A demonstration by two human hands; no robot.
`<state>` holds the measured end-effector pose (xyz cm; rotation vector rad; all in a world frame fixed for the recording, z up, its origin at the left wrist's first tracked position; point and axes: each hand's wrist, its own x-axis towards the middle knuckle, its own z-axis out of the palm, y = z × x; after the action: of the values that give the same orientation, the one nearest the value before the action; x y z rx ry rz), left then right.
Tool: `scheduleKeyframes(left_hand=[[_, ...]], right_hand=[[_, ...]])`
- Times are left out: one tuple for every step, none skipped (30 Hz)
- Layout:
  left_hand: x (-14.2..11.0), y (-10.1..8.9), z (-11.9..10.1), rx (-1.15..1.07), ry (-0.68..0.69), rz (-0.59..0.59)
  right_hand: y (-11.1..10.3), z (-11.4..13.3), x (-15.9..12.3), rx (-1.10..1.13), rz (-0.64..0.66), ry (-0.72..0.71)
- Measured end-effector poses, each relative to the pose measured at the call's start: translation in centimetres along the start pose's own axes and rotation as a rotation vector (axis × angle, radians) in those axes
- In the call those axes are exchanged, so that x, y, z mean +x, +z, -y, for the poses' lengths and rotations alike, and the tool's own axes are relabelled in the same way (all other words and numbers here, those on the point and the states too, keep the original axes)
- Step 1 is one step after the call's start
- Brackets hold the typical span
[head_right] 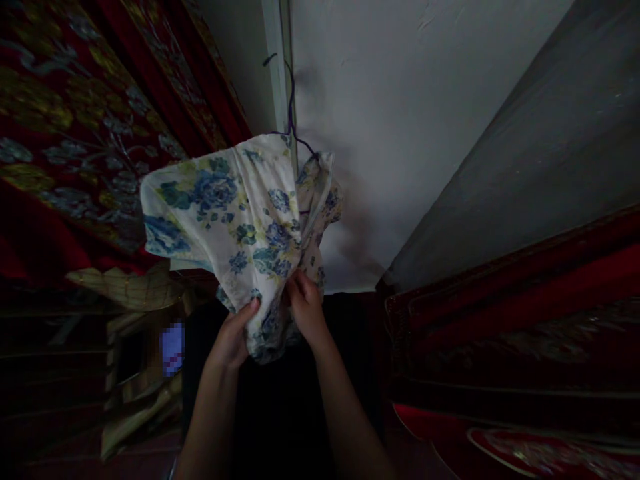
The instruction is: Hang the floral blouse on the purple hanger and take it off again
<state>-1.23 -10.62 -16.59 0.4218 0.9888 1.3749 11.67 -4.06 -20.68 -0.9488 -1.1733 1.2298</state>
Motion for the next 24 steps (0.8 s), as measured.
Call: scheduleKeyframes(left_hand=[[-0.1, 0.0, -0.1, -0.002, -0.016, 0.005], [-0.2, 0.0, -0.2, -0.003, -0.028, 0.009], [-0.3, 0.0, -0.3, -0.004, -0.033, 0.012], [-0.4, -0.1, -0.4, -0.005, -0.034, 0.012], [-0.5, -0.1, -0.5, -0.005, -0.032, 0.012], [-0.5, -0.1, -0.5, -0.005, -0.029, 0.014], [-0.5, -0.2, -0.6, -0.002, -0.028, 0.018], [-0.4, -0.4, -0.7, 0.003, -0.028, 0.021], [-0.2, -0.6, -0.8, 0.013, -0.026, 0.022], [0.2, -1.1, -0.9, 0.029, -0.014, 0.017], [0.8, -1.7, -1.1, 0.056, 0.026, -0.002], [1.6, -2.6, -1.3, 0.1, 0.101, -0.04], [2.4, -3.6, -1.4, 0.166, 0.203, -0.1], [3.3, -4.6, -1.4, 0.247, 0.327, -0.179], [4.1, -5.6, -1.3, 0.344, 0.461, -0.274], [4.8, -6.5, -1.1, 0.446, 0.576, -0.373], [5.3, -7.1, -0.7, 0.542, 0.692, -0.453], [5.6, -7.3, -0.2, 0.639, 0.788, -0.49], [5.6, -7.1, 0.4, 0.729, 0.858, -0.462], [5.5, -6.5, 1.0, 0.805, 0.899, -0.37], [5.2, -5.7, 1.7, 0.854, 0.9, -0.233], [5.0, -4.7, 2.3, 0.866, 0.87, -0.084], [4.7, -3.6, 2.8, 0.849, 0.819, 0.04], [4.5, -2.6, 3.2, 0.814, 0.767, 0.113]], right_hand=[[0.0, -0.1, -0.1, 0.022, -0.025, 0.0], [0.0, -0.2, -0.3, 0.043, -0.04, 0.001], [0.0, -0.2, -0.4, 0.063, -0.043, 0.001], [0.0, -0.2, -0.5, 0.08, -0.036, 0.0], [0.1, -0.1, -0.6, 0.093, -0.023, -0.003], [0.2, 0.1, -0.6, 0.105, -0.011, -0.007], [0.3, 0.3, -0.7, 0.115, -0.007, -0.01], [0.3, 0.5, -0.7, 0.122, -0.008, -0.01], [0.4, 0.8, -0.7, 0.129, -0.018, -0.006], [0.4, 1.1, -0.8, 0.141, -0.04, 0.003], [0.3, 1.3, -0.8, 0.158, -0.069, 0.019], [0.1, 1.6, -0.8, 0.176, -0.096, 0.04], [0.0, 1.8, -0.9, 0.19, -0.114, 0.065], [-0.2, 2.0, -1.0, 0.196, -0.118, 0.089], [-0.3, 2.2, -1.1, 0.19, -0.104, 0.112], [-0.4, 2.4, -1.2, 0.171, -0.074, 0.133], [-0.3, 2.6, -1.3, 0.145, -0.04, 0.147], [-0.2, 2.7, -1.5, 0.119, -0.009, 0.153], [0.0, 2.8, -1.6, 0.098, 0.016, 0.154], [0.3, 2.9, -1.7, 0.081, 0.04, 0.154], [0.6, 3.0, -1.8, 0.067, 0.067, 0.153], [0.9, 3.0, -1.9, 0.057, 0.097, 0.157], [1.1, 3.0, -1.9, 0.047, 0.132, 0.168], [1.1, 3.0, -2.0, 0.035, 0.178, 0.188]])
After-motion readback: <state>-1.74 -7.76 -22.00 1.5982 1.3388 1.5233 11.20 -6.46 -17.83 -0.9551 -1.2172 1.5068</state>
